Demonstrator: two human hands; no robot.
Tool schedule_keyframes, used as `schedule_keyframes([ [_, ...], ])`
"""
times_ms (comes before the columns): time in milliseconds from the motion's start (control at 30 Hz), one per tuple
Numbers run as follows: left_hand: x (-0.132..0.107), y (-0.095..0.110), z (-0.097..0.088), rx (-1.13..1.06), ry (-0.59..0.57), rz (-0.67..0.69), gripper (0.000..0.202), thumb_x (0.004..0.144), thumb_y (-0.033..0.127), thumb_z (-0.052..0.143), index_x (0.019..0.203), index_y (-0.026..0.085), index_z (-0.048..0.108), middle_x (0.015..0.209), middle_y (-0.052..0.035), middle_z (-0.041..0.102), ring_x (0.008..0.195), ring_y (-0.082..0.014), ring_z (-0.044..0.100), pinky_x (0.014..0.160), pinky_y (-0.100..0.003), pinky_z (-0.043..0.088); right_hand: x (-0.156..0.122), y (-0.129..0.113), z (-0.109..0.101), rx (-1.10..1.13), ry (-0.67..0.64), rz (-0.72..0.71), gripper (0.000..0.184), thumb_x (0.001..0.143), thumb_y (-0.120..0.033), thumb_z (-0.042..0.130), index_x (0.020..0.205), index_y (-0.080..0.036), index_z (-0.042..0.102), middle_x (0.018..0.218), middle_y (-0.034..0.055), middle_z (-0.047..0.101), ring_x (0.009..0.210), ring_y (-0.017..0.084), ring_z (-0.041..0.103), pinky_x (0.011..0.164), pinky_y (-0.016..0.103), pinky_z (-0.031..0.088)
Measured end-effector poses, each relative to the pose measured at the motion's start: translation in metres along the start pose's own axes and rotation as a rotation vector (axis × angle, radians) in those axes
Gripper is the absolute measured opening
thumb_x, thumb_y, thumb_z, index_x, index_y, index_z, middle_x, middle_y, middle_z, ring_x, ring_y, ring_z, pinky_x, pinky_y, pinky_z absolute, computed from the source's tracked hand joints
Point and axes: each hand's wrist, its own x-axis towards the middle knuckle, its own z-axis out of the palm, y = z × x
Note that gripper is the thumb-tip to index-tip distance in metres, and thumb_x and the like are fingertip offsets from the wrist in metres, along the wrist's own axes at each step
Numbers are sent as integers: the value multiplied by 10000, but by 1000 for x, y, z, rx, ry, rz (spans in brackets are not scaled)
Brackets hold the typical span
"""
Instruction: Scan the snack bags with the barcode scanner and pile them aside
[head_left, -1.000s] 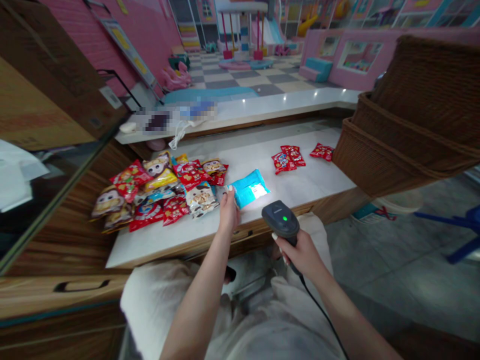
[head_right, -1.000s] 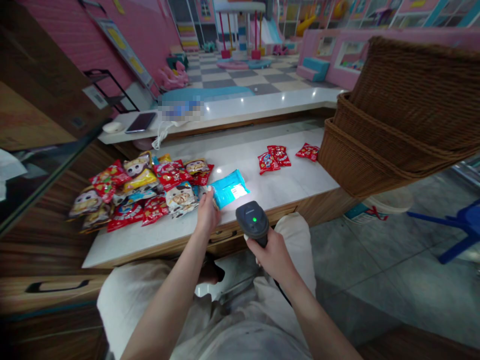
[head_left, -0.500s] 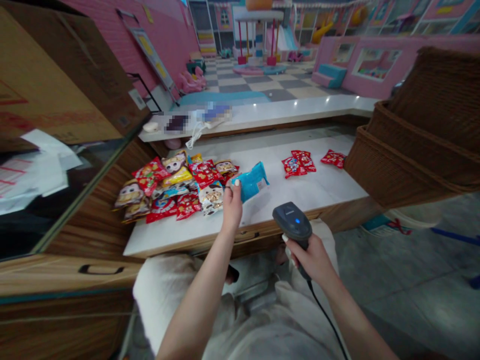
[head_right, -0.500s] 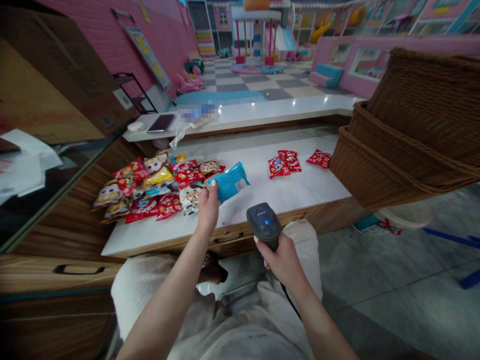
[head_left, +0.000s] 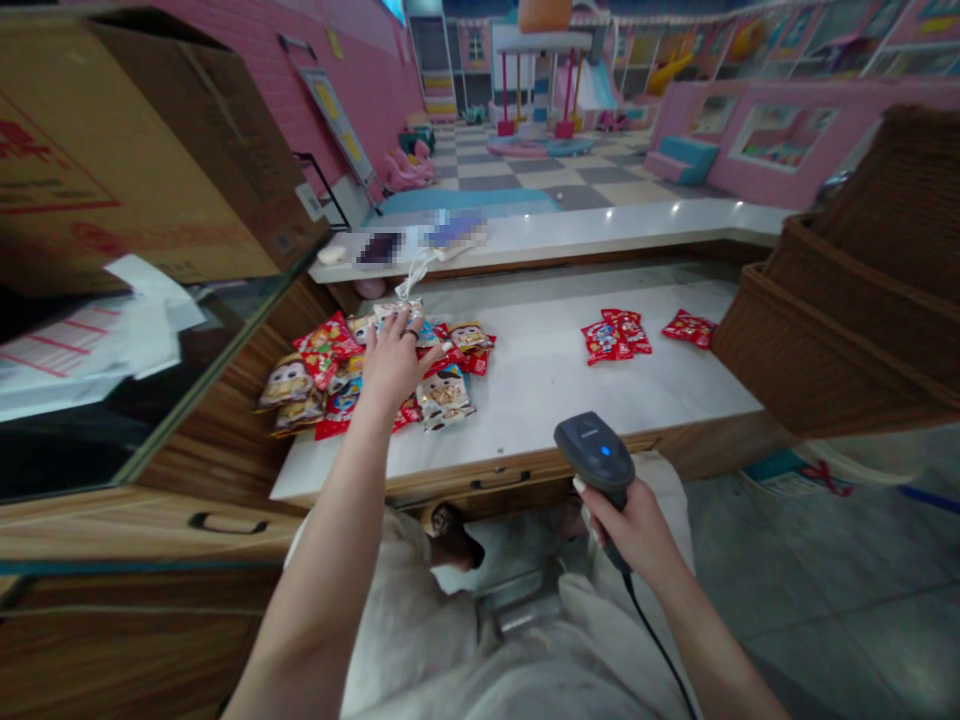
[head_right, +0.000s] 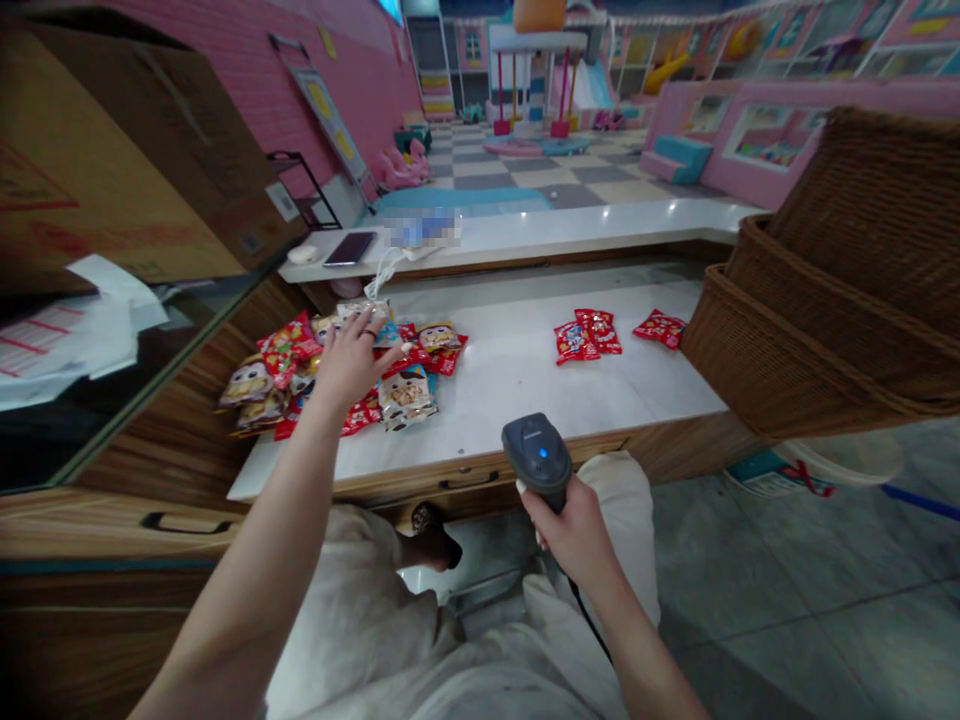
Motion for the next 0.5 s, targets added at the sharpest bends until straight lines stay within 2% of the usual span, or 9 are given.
schedule_keyframes([
  [67,1,5,0,10,18,-11,765,1100,638,601,1564,30,588,1736,-283,501,1673,-441,407,1374,-750,184,1,2,-2,-1,-25,0,381,828,-533,791,645,-266,591,435,-12,590,377,177,578,437,271,470],
  [167,4,15,-1,-47,52,-20,705,1105,597,607,1555,54,605,1746,-266,496,1690,-448,375,1395,-742,145,2,2,-4,4,-11,6,386,823,-535,808,651,-264,594,436,-14,589,378,178,580,439,273,472],
  [267,8,36,11,-161,92,32,628,1095,530,638,1536,82,621,1716,-253,533,1672,-429,413,1411,-677,220,2,0,-5,13,33,17,384,803,-553,804,657,-268,592,421,-25,569,359,175,560,427,276,464],
  [367,5,74,42,-278,61,162,560,1097,453,620,1552,127,600,1679,-241,577,1621,-375,498,1381,-610,346,2,-1,-8,29,46,39,358,791,-545,781,658,-272,593,418,-28,564,355,173,556,423,274,465],
  [500,-2,141,105,-411,-103,296,611,1061,397,661,1620,190,526,1687,-217,575,1613,-342,520,1364,-571,398,4,0,-17,39,68,51,322,785,-516,756,646,-279,589,419,-28,559,358,173,553,426,275,460],
])
